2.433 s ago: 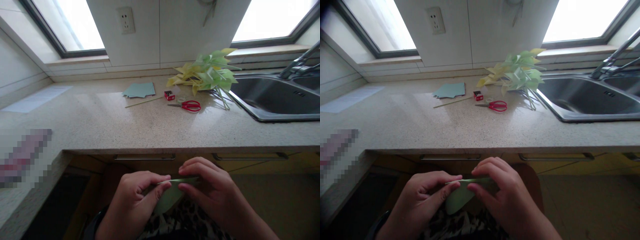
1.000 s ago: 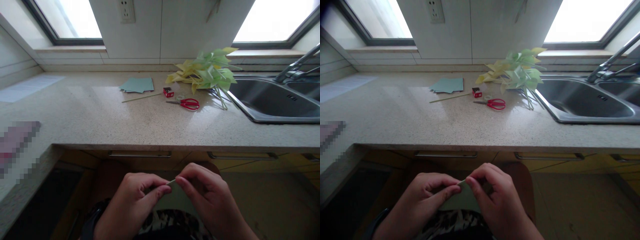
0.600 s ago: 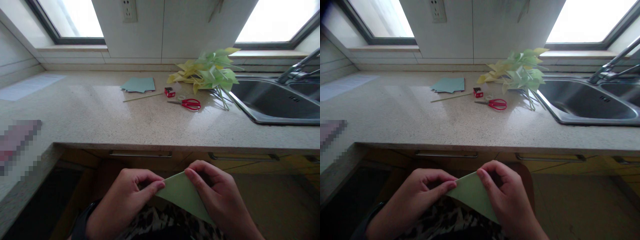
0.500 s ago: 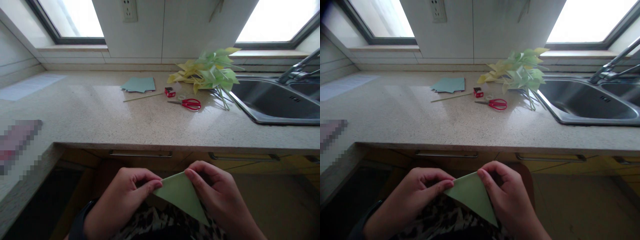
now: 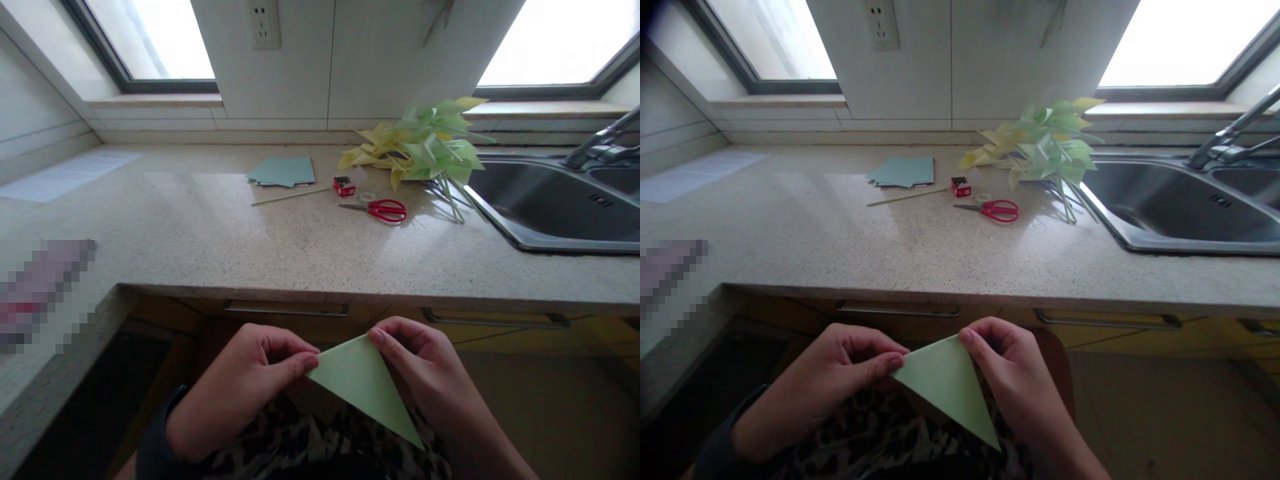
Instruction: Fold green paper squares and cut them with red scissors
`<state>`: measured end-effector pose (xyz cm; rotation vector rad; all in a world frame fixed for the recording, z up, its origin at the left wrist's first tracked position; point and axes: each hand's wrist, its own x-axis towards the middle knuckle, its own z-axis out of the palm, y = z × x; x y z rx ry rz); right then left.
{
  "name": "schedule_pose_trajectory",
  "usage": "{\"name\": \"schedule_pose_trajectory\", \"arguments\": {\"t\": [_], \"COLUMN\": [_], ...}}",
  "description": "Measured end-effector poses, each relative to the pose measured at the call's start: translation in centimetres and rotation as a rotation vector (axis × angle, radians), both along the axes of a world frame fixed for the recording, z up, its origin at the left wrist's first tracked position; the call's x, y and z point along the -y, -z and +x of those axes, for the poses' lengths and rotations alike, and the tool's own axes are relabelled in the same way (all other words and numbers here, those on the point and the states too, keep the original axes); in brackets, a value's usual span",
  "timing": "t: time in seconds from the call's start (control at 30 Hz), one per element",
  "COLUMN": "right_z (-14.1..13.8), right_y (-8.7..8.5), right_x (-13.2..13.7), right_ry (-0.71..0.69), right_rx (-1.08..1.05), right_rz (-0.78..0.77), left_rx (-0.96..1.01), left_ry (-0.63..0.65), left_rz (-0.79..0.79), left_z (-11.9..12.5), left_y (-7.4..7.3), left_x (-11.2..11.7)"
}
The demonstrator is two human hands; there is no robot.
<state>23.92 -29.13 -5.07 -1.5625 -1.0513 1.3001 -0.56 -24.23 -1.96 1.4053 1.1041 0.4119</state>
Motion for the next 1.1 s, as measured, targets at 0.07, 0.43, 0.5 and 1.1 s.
{"name": "schedule_pose_trajectory", "arguments": {"t": [0.07,0.43,0.5,1.1], "right_z": [0.0,-1.4,-1.6,-1.6], "right_y": [0.1,1.8,2.1,-0.8], "right_x": [-0.1,0.9,1.2,1.7], "right_ry": [0.034,0.318,0.291,-0.217], "right_rx": [-0.023,-0.261,-0.252,0.031], "right_rz": [-0.002,0.030,0.049,0.097], "left_rx": [0.010,0.479,0.477,0.230], "left_ry": [-0.046,-0.223,-0.298,-0.188], "left_rz": [-0.015,-0.137,-0.160,-0.038], "left_z": [-0.3,2.5,3.3,3.3], "left_y": [0.1,2.0,2.2,0.4], "left_x": [-0.1,2.0,2.4,2.6]}}
